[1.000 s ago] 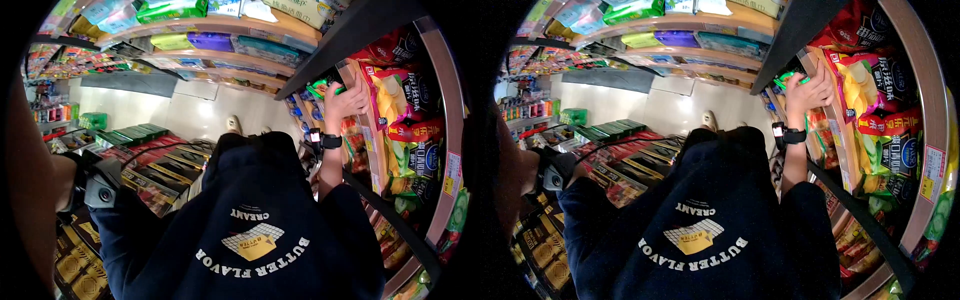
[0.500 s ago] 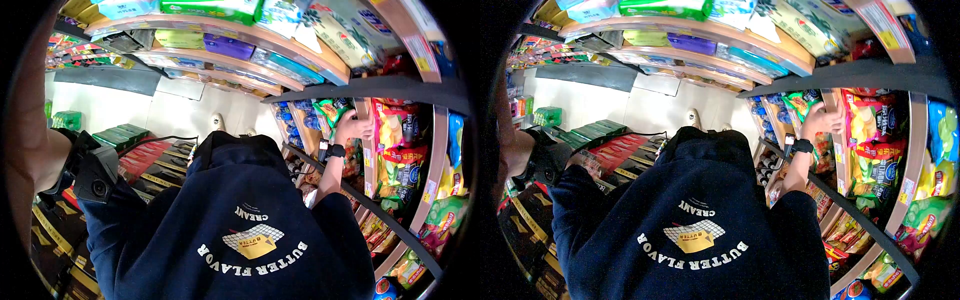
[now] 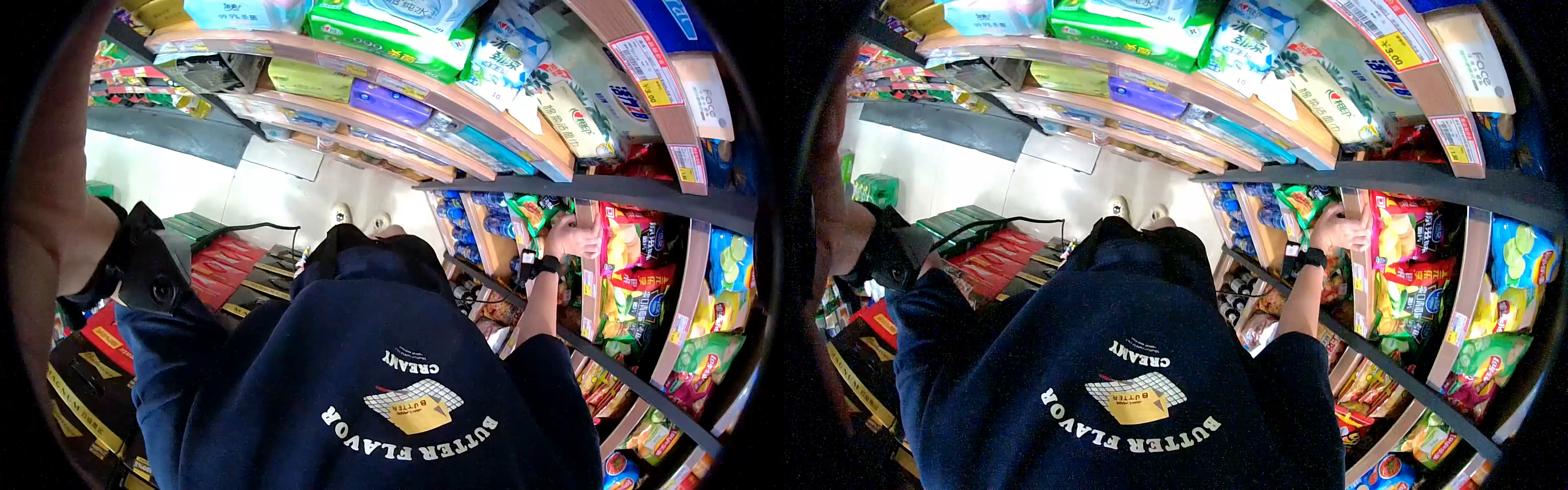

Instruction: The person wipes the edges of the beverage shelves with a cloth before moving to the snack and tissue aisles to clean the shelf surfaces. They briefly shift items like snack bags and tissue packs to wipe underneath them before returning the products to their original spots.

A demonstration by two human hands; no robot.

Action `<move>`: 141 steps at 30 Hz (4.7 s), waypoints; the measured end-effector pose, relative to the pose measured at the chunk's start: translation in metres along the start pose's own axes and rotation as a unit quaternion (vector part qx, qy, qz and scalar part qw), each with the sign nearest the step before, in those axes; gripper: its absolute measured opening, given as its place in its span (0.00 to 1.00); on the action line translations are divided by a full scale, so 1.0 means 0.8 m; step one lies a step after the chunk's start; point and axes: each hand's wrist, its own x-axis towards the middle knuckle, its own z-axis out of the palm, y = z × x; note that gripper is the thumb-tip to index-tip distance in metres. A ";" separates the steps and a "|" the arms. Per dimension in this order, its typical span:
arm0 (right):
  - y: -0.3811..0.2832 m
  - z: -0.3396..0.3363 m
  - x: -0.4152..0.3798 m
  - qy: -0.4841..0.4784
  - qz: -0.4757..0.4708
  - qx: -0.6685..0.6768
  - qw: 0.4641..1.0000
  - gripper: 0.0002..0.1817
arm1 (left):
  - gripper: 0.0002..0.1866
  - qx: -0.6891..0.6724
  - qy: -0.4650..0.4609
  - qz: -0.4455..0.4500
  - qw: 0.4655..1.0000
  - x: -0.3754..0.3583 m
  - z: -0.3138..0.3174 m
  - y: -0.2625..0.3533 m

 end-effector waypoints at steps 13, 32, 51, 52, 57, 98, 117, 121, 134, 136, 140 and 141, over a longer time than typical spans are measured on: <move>-0.008 -0.009 0.009 0.043 0.021 0.044 0.998 0.25 | 0.37 -0.137 0.077 0.060 0.986 -0.010 -0.063 0.054; -0.003 0.006 -0.005 0.033 0.055 0.049 0.997 0.27 | 0.11 -0.209 0.002 0.199 0.957 0.070 0.227 0.213; -0.020 -0.009 -0.013 -0.019 0.089 0.161 0.983 0.29 | 0.06 -0.036 -0.047 0.145 0.988 0.153 0.341 0.304; -0.022 -0.009 -0.014 -0.020 0.085 0.157 0.984 0.30 | 0.06 -0.023 -0.052 0.151 0.987 0.153 0.341 0.313; -0.021 -0.014 -0.016 -0.032 0.062 0.202 0.977 0.25 | 0.07 -0.012 -0.019 0.190 0.982 0.156 0.357 0.341; -0.018 -0.032 0.009 -0.043 0.126 0.155 0.979 0.32 | 0.08 -0.119 -0.069 0.242 0.961 0.144 0.324 0.267; -0.022 -0.018 -0.001 -0.009 0.138 0.158 0.978 0.26 | 0.10 -0.044 -0.043 0.299 0.952 0.153 0.330 0.272; -0.025 -0.012 -0.002 0.007 0.140 0.156 0.978 0.24 | 0.12 -0.020 -0.078 0.300 0.951 0.159 0.336 0.296; -0.023 -0.023 -0.007 -0.041 0.127 0.244 0.960 0.28 | 0.15 -0.057 -0.140 0.253 0.955 0.157 0.357 0.404; -0.022 -0.024 -0.006 -0.052 0.121 0.249 0.959 0.29 | 0.14 -0.048 -0.100 0.265 0.958 0.154 0.364 0.408; -0.016 -0.027 -0.008 -0.085 0.093 0.249 0.960 0.30 | 0.11 -0.040 -0.076 0.228 0.970 0.149 0.376 0.411; -0.014 -0.027 -0.009 -0.080 0.086 0.247 0.962 0.30 | 0.10 -0.034 -0.083 0.208 0.974 0.149 0.379 0.408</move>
